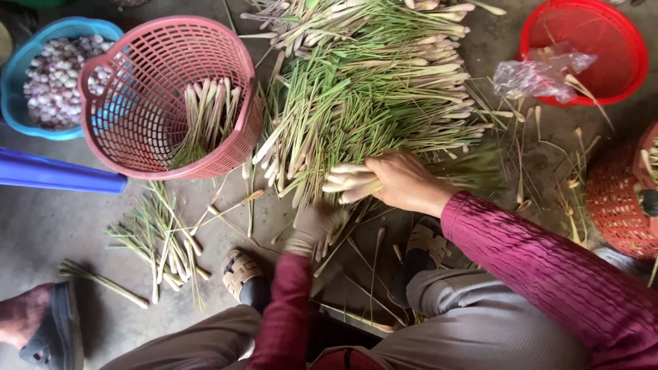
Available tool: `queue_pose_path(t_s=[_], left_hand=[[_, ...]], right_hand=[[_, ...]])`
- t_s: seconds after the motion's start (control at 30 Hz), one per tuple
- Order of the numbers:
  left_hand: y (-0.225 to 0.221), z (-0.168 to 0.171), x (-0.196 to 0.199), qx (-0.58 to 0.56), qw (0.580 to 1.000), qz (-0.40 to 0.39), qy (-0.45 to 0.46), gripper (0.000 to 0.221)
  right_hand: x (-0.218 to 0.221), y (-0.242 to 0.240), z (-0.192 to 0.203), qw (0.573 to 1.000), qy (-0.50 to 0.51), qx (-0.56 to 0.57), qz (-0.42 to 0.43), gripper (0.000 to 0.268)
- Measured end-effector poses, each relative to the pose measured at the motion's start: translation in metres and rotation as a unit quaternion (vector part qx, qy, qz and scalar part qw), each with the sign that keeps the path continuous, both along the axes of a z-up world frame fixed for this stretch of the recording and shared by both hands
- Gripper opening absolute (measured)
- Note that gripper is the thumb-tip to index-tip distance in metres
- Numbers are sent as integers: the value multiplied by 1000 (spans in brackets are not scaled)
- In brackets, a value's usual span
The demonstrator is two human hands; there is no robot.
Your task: Cleaning and sorting lemongrass stalks by stripping off outer leaves and placing them in a basket
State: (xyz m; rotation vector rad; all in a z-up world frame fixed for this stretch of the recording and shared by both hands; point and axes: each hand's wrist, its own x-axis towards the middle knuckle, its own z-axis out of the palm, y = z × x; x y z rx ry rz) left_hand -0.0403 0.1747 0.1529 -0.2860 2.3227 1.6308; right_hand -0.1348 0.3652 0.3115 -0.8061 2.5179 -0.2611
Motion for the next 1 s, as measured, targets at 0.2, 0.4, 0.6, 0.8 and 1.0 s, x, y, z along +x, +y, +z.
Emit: queue_pose_path(t_s=[0.2, 0.4, 0.6, 0.8, 1.0], left_hand=[[-8, -137, 38, -392, 916, -20, -81, 20], [-86, -90, -18, -439, 890, 84, 94, 24], [-85, 153, -9, 105, 904, 253, 327, 19], [-47, 199, -2, 195, 907, 186, 322, 20], [1, 182, -13, 195, 902, 236, 305, 68]], right_hand=[[8, 3, 42, 960, -142, -195, -139, 30], [5, 5, 38, 949, -140, -227, -170, 24], [-5, -6, 42, 905, -55, -361, -215, 28], [18, -32, 56, 881, -205, -400, -147, 39], [12, -41, 41, 783, -385, -452, -187, 35]])
